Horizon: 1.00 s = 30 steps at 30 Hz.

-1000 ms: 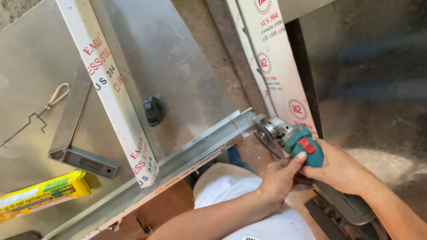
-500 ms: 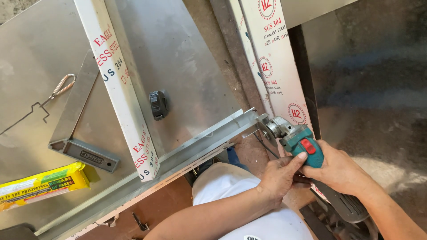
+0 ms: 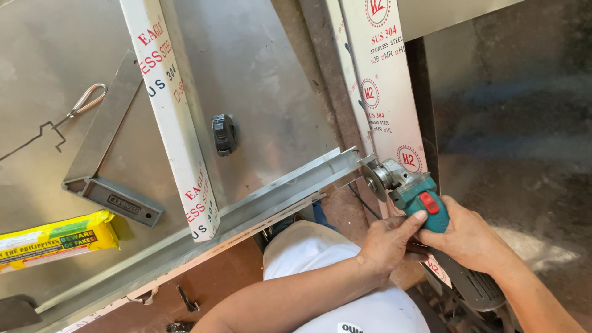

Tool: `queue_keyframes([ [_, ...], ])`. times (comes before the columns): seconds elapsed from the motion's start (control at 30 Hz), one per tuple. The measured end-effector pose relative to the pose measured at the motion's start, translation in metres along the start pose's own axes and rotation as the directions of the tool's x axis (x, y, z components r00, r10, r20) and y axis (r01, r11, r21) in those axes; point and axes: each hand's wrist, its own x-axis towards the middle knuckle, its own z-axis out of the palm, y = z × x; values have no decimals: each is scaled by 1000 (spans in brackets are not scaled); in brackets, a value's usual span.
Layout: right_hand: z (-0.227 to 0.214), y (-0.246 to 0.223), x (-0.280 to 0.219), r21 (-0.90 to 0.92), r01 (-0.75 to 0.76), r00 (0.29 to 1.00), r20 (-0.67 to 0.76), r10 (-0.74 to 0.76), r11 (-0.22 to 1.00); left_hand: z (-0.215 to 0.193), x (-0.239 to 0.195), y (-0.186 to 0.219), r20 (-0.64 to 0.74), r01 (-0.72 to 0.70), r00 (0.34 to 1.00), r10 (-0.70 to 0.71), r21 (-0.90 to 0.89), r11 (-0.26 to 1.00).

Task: The person is measuring, marking, and cutting a stainless steel profile using a square, a scribe, and an angle grinder.

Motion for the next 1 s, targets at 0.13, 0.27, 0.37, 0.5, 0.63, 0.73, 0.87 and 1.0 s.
queue_keyframes([
  [0.13,1,1,0,-13,-6,1000,-13,6,1000,0,2,-1,17,-18,1000,18,7,1000],
  [0.27,3,5,2,-8,39,998,-38,-39,999,0,4,-2,20,-30,999,29,9,1000],
  [0.37,3,5,2,2,36,999,-35,-36,999,-1,5,-3,20,-44,999,44,16,999],
  [0.5,3,4,2,-11,38,998,-43,-38,999,1,2,0,25,-42,999,41,25,999],
  [0.63,5,7,4,5,50,997,-62,-49,999,2,4,0,5,-31,1000,31,17,999],
  [0.73,5,10,6,4,71,995,-69,-70,997,2,4,0,10,-52,999,51,19,998],
  [0.87,3,4,3,25,57,997,-61,-56,998,4,2,6,-16,-71,997,72,34,997],
  [1.0,4,5,4,26,83,994,-79,-80,996,2,4,2,20,-110,994,110,24,994],
])
